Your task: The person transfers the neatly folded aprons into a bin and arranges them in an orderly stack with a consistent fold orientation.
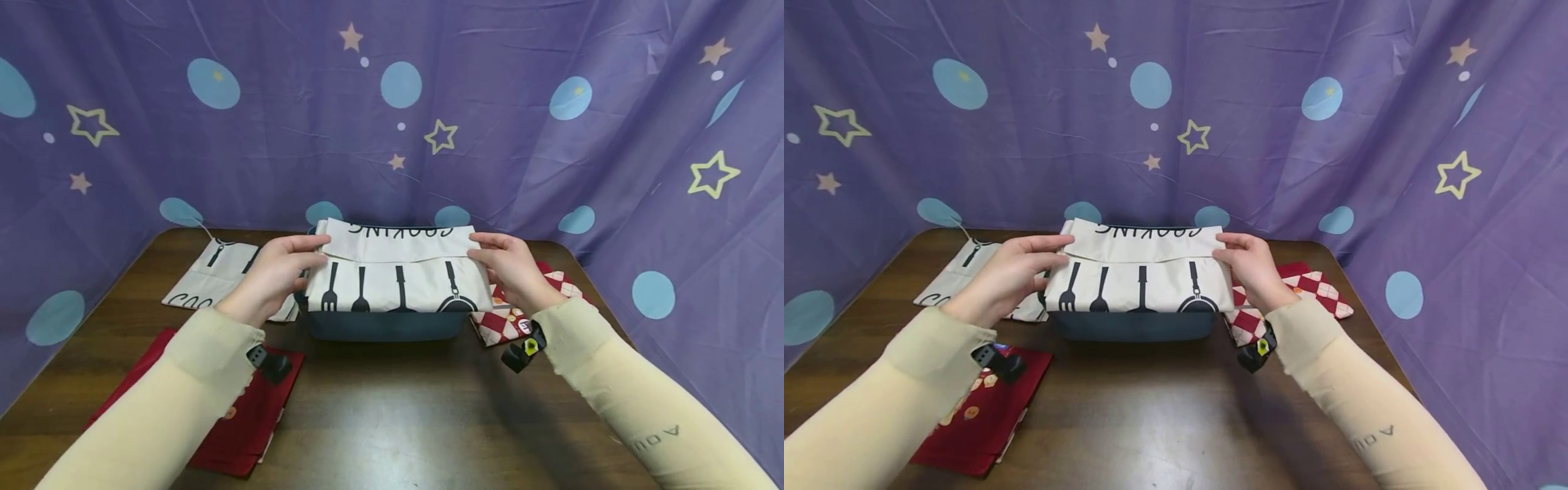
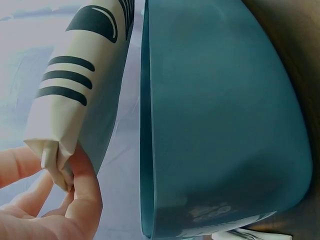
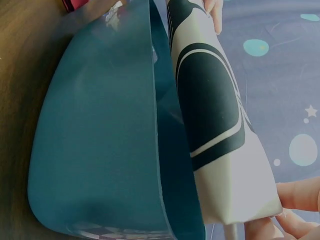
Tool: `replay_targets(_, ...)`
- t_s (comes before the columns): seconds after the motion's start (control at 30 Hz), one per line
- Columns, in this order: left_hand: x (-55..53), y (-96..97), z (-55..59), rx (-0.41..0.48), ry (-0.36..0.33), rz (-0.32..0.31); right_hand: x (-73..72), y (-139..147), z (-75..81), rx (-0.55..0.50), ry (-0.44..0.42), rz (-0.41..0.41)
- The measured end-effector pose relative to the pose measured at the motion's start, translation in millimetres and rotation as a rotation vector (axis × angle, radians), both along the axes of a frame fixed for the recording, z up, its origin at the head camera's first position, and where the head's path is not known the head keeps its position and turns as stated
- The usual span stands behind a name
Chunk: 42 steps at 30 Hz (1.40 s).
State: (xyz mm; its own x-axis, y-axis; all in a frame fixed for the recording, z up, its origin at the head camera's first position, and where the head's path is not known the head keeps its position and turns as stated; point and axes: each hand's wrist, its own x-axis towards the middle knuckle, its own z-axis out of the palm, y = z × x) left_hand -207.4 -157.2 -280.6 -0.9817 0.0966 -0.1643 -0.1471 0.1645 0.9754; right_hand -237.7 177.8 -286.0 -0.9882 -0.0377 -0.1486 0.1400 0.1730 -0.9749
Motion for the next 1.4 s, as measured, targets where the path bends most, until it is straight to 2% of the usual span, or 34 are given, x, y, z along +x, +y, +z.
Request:
replay_targets(0.4,-14.8,0.1,3.2,-0.019,-0.045,-0.006,-15.7,-1.9,-4.3,-0.010,-0.031,-0.017)
replay_targets(0.67,-21.4,-2.9,5.2,0.020,-0.073,0.018,-24.1,-2.7,-2.0,-0.151,-0.093,0.046)
replay_targets(0.8,-25.5,-4.3,6.0,0.016,-0.091,0.003,-27.1,-3.3,-3.4,-0.173,-0.104,0.068)
replay_targets(1.07,-27.7,-7.1,7.6,0.033,-0.117,-0.062,-31.3,-5.9,-7.2,-0.195,-0.130,0.098)
replay_targets(1.4,-26.8,-10.3,-0.9,0.098,-0.150,-0.046,-33.6,-8.0,-12.0,-0.255,-0.141,0.177)
